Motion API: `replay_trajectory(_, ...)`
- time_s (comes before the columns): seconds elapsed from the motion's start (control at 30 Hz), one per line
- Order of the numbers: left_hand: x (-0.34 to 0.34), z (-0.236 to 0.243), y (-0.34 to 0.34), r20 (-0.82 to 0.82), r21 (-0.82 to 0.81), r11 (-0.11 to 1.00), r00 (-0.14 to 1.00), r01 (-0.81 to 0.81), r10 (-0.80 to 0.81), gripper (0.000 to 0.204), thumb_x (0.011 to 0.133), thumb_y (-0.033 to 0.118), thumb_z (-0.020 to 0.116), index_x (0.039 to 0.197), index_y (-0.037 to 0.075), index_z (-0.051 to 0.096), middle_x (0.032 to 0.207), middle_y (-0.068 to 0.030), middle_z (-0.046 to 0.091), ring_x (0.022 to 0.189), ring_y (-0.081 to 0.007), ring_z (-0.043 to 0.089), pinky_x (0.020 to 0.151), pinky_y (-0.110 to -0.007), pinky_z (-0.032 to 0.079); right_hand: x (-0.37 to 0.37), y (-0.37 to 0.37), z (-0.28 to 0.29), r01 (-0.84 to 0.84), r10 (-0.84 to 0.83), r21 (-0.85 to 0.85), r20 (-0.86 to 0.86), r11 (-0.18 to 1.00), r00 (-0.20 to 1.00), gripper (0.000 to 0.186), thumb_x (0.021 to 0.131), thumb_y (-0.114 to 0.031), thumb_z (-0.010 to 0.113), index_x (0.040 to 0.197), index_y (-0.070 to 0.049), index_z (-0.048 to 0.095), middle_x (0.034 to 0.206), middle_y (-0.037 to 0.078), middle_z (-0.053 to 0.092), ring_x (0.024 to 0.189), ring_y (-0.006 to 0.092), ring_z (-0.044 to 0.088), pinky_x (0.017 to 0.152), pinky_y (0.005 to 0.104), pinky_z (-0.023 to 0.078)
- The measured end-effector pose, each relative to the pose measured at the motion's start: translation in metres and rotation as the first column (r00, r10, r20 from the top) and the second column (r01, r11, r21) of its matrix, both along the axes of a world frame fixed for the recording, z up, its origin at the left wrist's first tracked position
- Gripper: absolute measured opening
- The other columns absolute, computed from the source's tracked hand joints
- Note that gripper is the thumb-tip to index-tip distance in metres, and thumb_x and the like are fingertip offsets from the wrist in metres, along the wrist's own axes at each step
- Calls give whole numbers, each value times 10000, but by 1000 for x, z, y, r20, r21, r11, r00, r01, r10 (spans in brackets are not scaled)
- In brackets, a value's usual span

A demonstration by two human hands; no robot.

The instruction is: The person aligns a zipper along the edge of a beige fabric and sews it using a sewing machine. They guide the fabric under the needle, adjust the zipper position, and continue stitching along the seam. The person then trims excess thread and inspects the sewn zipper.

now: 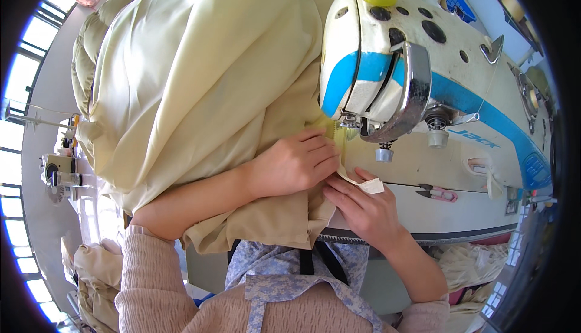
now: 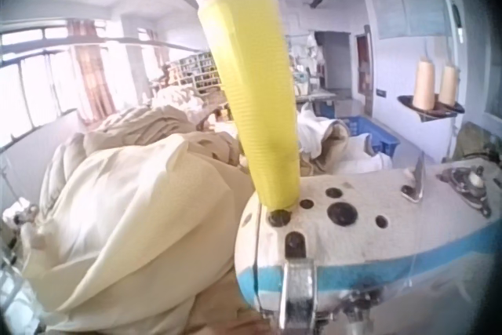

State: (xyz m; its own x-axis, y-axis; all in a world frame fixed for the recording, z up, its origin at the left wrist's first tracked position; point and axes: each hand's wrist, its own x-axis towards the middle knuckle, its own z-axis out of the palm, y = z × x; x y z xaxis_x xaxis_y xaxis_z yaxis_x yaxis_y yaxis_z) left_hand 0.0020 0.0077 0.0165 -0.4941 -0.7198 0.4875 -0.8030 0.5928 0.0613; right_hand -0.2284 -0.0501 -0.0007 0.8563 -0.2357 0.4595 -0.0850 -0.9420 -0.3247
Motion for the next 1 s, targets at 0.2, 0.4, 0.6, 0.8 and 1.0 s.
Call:
replay_trajectory(0.2, 14, 5, -15, 46, 45, 999, 999, 19, -21, 174, 776, 157, 658, 894, 30, 656, 961, -99, 697, 959, -257, 686, 957, -392, 540, 9, 5, 7, -79, 77, 35, 44, 996, 996, 230, 788, -89, 705, 1015, -57, 723, 1125, 83, 698, 1023, 239, 679, 999, 413, 526)
replay_trajectory(0.4, -3, 38, 28, 111, 215, 976, 993, 15, -40, 267, 855, 191, 731, 1068, 32, 709, 1124, -106, 709, 1096, -248, 671, 1032, -410, 516, -18, 16, 6, -249, 257, 225, -9, 942, 966, 235, 759, -91, 746, 992, -64, 723, 1042, 49, 683, 895, 247, 633, 855, 381, 561)
replay_trajectory(0.6, -28, 32, 70, 0, 224, 974, 1000, -23, 24, 144, 784, 178, 707, 795, 57, 630, 845, -67, 592, 915, -245, 627, 1053, -430, 508, -33, 10, 1, -223, 220, 308, 46, 925, 975, 300, 749, -54, 789, 1042, -51, 723, 1002, 65, 679, 876, 272, 641, 804, 392, 565)
replay_trajectory(0.8, -33, 27, 67, -12, 332, 939, 995, -91, 101, 269, 777, 140, 722, 1014, 21, 675, 945, -78, 665, 934, -278, 684, 954, -415, 564, -32, 12, 5, 146, -207, 458, 87, 877, 974, 676, 727, 4, 836, 1341, -71, 565, 932, 85, 617, 839, 249, 605, 824, 369, 527)
replay_trajectory(1.0, -29, 32, 72, -1, 280, 956, 996, -88, 92, 357, 758, 136, 693, 1095, 17, 675, 904, -69, 651, 899, -267, 680, 911, -384, 569, -22, 8, 3, 179, -186, 104, 64, 978, 980, 445, 696, -53, 836, 1114, -80, 686, 930, 25, 609, 815, 217, 600, 740, 353, 491)
